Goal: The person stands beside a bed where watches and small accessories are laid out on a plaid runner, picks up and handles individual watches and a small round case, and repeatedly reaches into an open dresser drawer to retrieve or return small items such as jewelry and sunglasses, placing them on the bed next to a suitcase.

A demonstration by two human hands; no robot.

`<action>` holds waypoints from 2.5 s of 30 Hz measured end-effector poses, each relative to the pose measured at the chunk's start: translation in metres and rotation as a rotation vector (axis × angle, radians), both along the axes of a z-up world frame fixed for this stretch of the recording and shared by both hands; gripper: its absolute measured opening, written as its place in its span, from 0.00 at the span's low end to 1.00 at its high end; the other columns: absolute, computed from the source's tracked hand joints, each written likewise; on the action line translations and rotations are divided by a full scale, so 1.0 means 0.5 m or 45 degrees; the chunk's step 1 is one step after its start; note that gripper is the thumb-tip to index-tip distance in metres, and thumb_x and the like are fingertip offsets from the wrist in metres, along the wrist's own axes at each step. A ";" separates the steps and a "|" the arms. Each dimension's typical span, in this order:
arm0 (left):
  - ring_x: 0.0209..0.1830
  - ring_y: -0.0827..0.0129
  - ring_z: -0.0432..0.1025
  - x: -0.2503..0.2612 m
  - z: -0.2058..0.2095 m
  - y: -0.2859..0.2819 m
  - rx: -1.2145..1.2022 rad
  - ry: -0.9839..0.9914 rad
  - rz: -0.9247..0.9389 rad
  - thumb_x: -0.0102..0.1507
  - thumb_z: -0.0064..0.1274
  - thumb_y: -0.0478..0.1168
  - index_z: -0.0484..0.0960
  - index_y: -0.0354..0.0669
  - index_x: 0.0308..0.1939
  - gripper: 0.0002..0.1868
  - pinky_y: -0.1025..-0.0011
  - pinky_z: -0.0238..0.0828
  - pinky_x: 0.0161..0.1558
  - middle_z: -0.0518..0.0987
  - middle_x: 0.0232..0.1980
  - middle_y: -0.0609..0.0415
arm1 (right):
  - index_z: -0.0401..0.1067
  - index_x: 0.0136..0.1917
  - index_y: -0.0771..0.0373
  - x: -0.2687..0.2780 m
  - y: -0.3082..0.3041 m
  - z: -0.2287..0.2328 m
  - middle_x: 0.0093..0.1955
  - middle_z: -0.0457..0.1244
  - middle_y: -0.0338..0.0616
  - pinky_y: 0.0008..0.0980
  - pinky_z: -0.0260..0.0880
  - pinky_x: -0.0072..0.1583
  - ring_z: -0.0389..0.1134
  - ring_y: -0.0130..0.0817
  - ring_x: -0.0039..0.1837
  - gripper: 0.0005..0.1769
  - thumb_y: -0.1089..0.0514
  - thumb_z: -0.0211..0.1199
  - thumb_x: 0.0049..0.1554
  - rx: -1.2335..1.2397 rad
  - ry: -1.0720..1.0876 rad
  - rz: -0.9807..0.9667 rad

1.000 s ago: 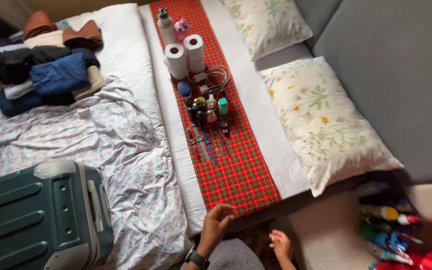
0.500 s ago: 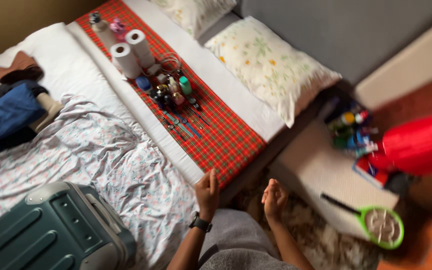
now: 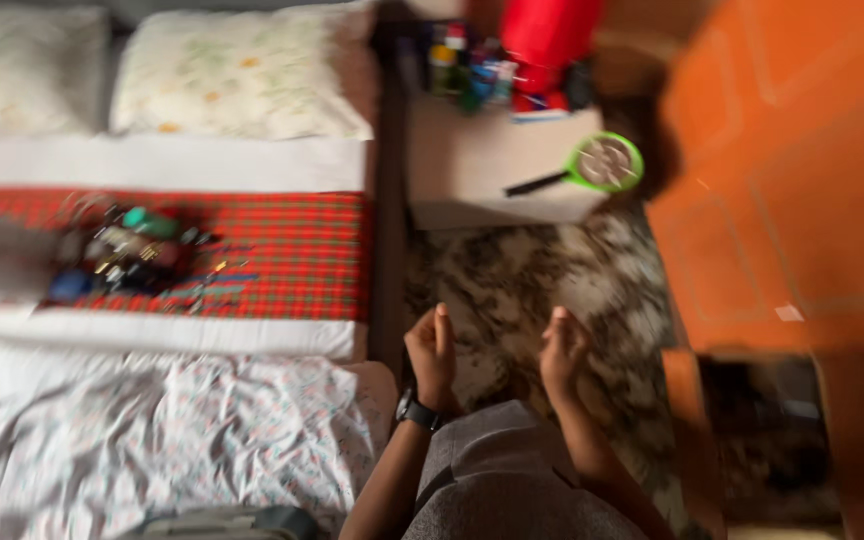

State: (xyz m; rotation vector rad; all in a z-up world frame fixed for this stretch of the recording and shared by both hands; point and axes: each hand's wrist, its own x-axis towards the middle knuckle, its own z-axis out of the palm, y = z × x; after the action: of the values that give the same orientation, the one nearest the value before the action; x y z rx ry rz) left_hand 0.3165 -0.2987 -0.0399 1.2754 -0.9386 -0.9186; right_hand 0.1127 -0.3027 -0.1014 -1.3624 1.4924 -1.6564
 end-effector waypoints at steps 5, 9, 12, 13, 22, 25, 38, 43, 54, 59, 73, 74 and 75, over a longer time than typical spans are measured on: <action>0.17 0.79 0.44 -0.143 -0.012 0.051 -0.023 0.016 -0.271 0.74 0.44 0.49 0.57 0.46 0.19 0.30 0.72 0.40 0.23 0.55 0.18 0.64 | 0.62 0.29 0.58 -0.066 0.130 -0.012 0.24 0.50 0.33 0.31 0.47 0.31 0.47 0.22 0.25 0.27 0.48 0.55 0.69 -0.052 -0.088 -0.043; 0.20 0.78 0.49 -0.303 0.003 0.111 -0.071 0.665 -0.734 0.79 0.42 0.49 0.64 0.46 0.26 0.26 0.70 0.46 0.26 0.61 0.21 0.62 | 0.65 0.31 0.58 -0.190 0.227 0.038 0.25 0.54 0.33 0.29 0.51 0.29 0.50 0.21 0.24 0.25 0.48 0.53 0.69 -0.068 -0.164 0.069; 0.34 0.70 0.69 -0.413 0.045 0.158 0.230 1.739 -1.058 0.79 0.39 0.52 0.73 0.44 0.41 0.19 0.66 0.65 0.37 0.75 0.36 0.54 | 0.69 0.38 0.60 -0.304 0.332 0.113 0.24 0.56 0.34 0.28 0.54 0.29 0.53 0.21 0.24 0.20 0.48 0.53 0.68 0.141 -0.348 0.102; 0.43 0.64 0.74 -0.453 0.065 0.173 0.409 1.860 -1.020 0.74 0.36 0.60 0.74 0.45 0.48 0.24 0.63 0.71 0.43 0.78 0.46 0.50 | 0.70 0.41 0.61 -0.343 0.366 0.139 0.24 0.55 0.34 0.28 0.55 0.30 0.54 0.21 0.25 0.19 0.48 0.54 0.69 0.222 -0.393 0.099; 0.51 0.56 0.80 -0.693 0.145 0.358 0.354 1.911 -1.904 0.70 0.29 0.76 0.63 0.44 0.79 0.48 0.60 0.80 0.49 0.68 0.77 0.39 | 0.65 0.73 0.63 -0.586 0.571 0.101 0.44 0.66 0.41 0.24 0.63 0.47 0.61 0.20 0.44 0.32 0.40 0.59 0.65 0.271 -0.950 0.611; 0.36 0.73 0.76 -0.717 0.112 0.398 0.473 1.616 -1.968 0.72 0.28 0.75 0.66 0.41 0.78 0.46 0.79 0.71 0.30 0.74 0.71 0.37 | 0.68 0.58 0.70 -0.571 0.630 0.042 0.52 0.68 0.46 0.37 0.75 0.59 0.71 0.32 0.58 0.23 0.46 0.63 0.66 0.558 -0.758 0.566; 0.33 0.72 0.68 -0.837 0.057 0.372 0.849 1.546 -1.852 0.77 0.26 0.70 0.69 0.32 0.71 0.43 0.82 0.55 0.25 0.78 0.53 0.42 | 0.70 0.56 0.65 -0.579 0.626 -0.034 0.51 0.68 0.45 0.35 0.78 0.52 0.74 0.32 0.53 0.24 0.41 0.64 0.63 0.489 -0.759 -0.066; 0.33 0.71 0.73 -0.899 0.107 0.307 1.076 1.575 -1.794 0.67 0.31 0.69 0.71 0.39 0.63 0.39 0.81 0.66 0.24 0.77 0.67 0.43 | 0.71 0.48 0.68 -0.625 0.583 -0.007 0.47 0.67 0.47 0.34 0.75 0.50 0.73 0.33 0.50 0.26 0.40 0.68 0.61 0.576 -0.590 -0.045; 0.34 0.72 0.69 -0.918 0.010 0.235 1.241 1.878 -1.554 0.77 0.33 0.61 0.74 0.44 0.62 0.27 0.76 0.68 0.36 0.79 0.44 0.54 | 0.70 0.49 0.62 -0.655 0.476 0.133 0.41 0.68 0.44 0.31 0.69 0.47 0.71 0.31 0.45 0.16 0.46 0.59 0.64 0.627 -0.367 -0.117; 0.31 0.74 0.67 -0.912 0.015 0.249 1.176 1.818 -1.434 0.75 0.35 0.60 0.75 0.45 0.60 0.26 0.75 0.66 0.33 0.76 0.40 0.56 | 0.65 0.49 0.59 -0.669 0.461 0.113 0.52 0.64 0.45 0.31 0.75 0.51 0.71 0.33 0.50 0.16 0.45 0.60 0.64 0.346 -0.275 -0.033; 0.53 0.69 0.69 -1.060 -0.023 0.503 0.621 0.949 -1.069 0.76 0.35 0.52 0.72 0.40 0.62 0.22 0.69 0.63 0.55 0.77 0.55 0.53 | 0.70 0.61 0.50 -0.973 0.614 -0.023 0.42 0.71 0.36 0.28 0.73 0.45 0.72 0.30 0.42 0.22 0.40 0.61 0.58 1.187 -0.371 0.532; 0.59 0.69 0.70 -1.065 -0.023 0.532 0.592 0.840 -1.090 0.74 0.36 0.51 0.71 0.42 0.63 0.21 0.68 0.62 0.60 0.77 0.58 0.53 | 0.71 0.59 0.54 -1.013 0.623 -0.059 0.45 0.71 0.37 0.27 0.74 0.45 0.73 0.28 0.45 0.18 0.44 0.61 0.62 0.964 -0.167 0.539; 0.59 0.67 0.70 -1.057 -0.020 0.556 0.631 0.820 -1.084 0.74 0.36 0.51 0.72 0.41 0.63 0.22 0.66 0.63 0.60 0.77 0.59 0.52 | 0.72 0.57 0.59 -1.044 0.636 -0.097 0.49 0.71 0.37 0.25 0.74 0.44 0.74 0.26 0.47 0.14 0.49 0.60 0.66 0.733 0.029 0.544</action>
State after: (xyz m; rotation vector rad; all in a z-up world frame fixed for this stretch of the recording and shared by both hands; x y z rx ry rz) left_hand -0.2121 -0.0205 -0.0499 0.8261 -0.7327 -2.1805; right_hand -0.4095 0.0154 -0.1499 -1.2522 1.4130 -0.8612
